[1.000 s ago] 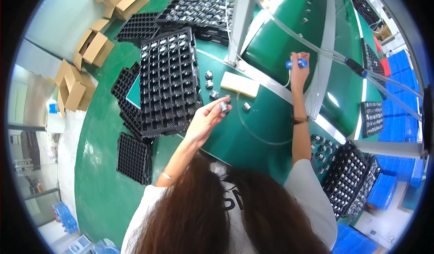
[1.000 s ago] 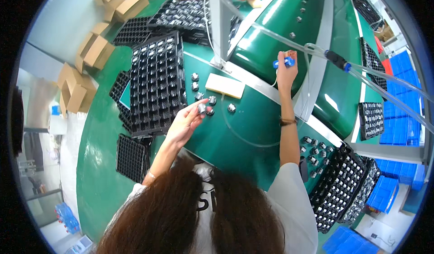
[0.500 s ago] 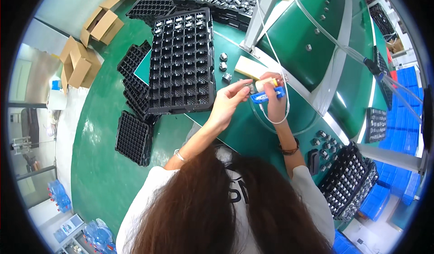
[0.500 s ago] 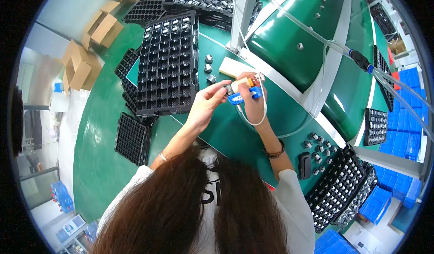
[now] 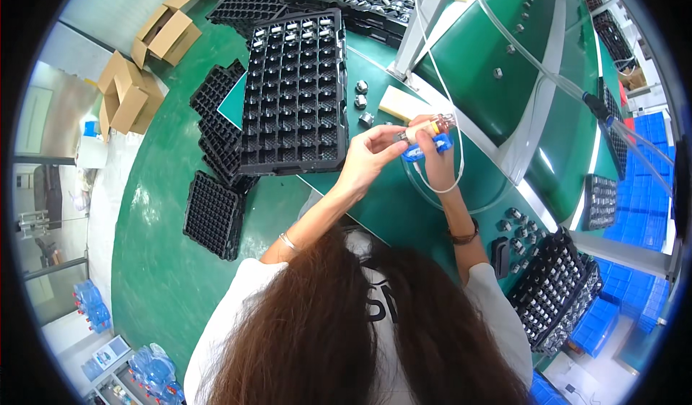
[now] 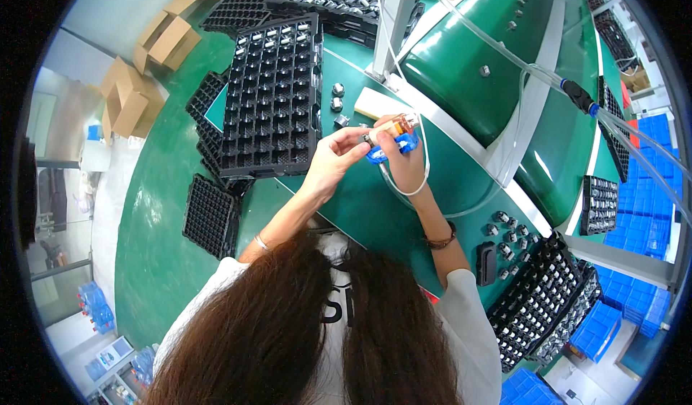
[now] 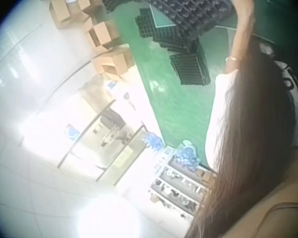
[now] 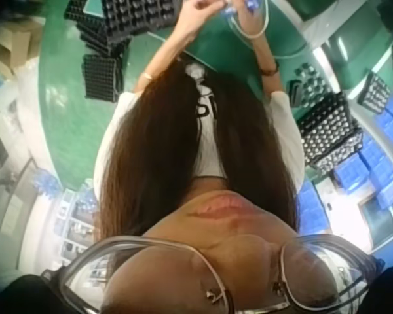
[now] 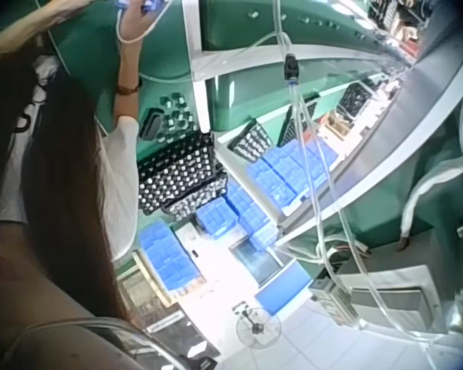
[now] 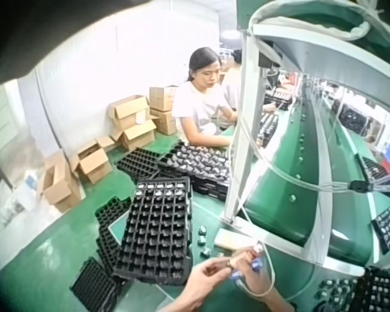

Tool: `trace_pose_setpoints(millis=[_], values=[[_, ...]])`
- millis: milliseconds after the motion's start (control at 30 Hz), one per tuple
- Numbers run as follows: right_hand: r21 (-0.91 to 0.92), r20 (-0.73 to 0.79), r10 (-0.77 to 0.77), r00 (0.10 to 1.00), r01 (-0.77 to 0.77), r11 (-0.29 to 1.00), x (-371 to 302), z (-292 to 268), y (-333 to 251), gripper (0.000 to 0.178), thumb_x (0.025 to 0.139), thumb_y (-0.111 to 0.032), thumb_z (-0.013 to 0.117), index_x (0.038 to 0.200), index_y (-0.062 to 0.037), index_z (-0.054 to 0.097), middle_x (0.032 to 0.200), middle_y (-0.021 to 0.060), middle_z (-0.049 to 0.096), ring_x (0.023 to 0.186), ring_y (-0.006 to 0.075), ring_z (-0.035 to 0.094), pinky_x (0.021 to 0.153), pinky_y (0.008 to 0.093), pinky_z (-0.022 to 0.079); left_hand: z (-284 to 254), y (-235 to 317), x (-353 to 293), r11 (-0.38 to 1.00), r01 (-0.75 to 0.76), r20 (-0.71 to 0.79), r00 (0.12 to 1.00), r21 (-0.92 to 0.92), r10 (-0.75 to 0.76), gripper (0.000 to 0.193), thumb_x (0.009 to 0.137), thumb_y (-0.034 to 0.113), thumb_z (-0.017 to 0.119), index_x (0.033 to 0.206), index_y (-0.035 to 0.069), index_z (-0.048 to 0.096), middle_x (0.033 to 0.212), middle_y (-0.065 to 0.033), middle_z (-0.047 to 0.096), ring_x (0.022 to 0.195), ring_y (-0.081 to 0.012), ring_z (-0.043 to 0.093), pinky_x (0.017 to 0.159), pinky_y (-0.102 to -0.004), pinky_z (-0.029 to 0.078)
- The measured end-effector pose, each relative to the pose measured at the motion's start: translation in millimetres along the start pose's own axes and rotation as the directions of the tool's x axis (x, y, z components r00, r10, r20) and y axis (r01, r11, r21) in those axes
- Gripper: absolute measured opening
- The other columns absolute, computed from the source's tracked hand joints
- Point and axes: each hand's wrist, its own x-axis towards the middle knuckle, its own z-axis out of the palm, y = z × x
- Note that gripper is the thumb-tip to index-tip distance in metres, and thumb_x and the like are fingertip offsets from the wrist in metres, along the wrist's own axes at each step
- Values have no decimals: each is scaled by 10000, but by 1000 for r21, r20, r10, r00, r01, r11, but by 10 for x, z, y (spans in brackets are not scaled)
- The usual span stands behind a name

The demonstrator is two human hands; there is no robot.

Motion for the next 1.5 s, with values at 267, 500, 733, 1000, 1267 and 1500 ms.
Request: trace_pose_setpoints(millis=[267, 500, 733, 1000, 1267, 1500], values=[[-244, -144, -93, 985, 56, 968, 464, -237, 256, 212, 850, -192, 576, 895, 14, 550, 784, 47, 567, 758, 98, 553, 633, 283, 443, -223, 311, 35, 976, -29, -27, 999, 217, 36, 425, 921, 301, 503, 1249, 31, 477, 1131, -110, 594, 935, -137, 590, 742, -220, 439], [-701, -133, -147, 980, 12, 713, 556, -211, 342, 270, 795, -280, 642, 853, -31, 559, 700, 176, 589, 641, 355, 574, 583, 385, 448, -778, 765, 232, 914, -108, -151, 972, 391, 180, 300, 926, 256, 482, 1126, 49, 569, 1029, -59, 628, 859, -100, 579, 712, -209, 433], [-782, -112, -84, 990, -35, 622, 527, -153, 269, 336, 764, -257, 691, 922, -3, 537, 699, 159, 607, 671, 285, 629, 595, 341, 457, -1686, 1096, 1102, 287, -205, -23, 778, 936, 628, 239, 828, 131, 566, 1051, 63, 617, 970, -79, 639, 856, -169, 599, 785, -274, 460], [-718, -80, 144, 986, -158, 678, 286, -501, 3, 656, 649, -235, 792, 1144, -83, 389, 771, 31, 422, 629, 111, 445, 563, 258, 377, -1721, 1133, 1778, -223, -229, 314, 790, 948, 526, 166, 796, 173, 608, 916, 80, 675, 889, -96, 617, 869, -292, 574, 778, -372, 464], [-626, -101, 162, 982, -189, 757, 74, -754, -120, 522, 659, -212, 779, 1049, -86, 455, 762, -5, 397, 621, 82, 362, 555, 221, 332, -1767, 1219, 1855, -197, -221, 292, 812, 955, 505, 156, 830, 126, 568, 928, 7, 595, 858, -151, 608, 867, -296, 585, 766, -351, 453], [-635, -41, 243, 969, -213, 742, 211, -687, -58, 521, 671, -226, 768, 1053, -61, 453, 859, 34, 476, 661, 114, 407, 601, 242, 385, -1290, 1401, 1224, 806, -164, 13, 981, 568, 191, 208, 929, 178, 463, 975, -20, 507, 1030, -175, 614, 897, -204, 627, 779, -251, 513]])
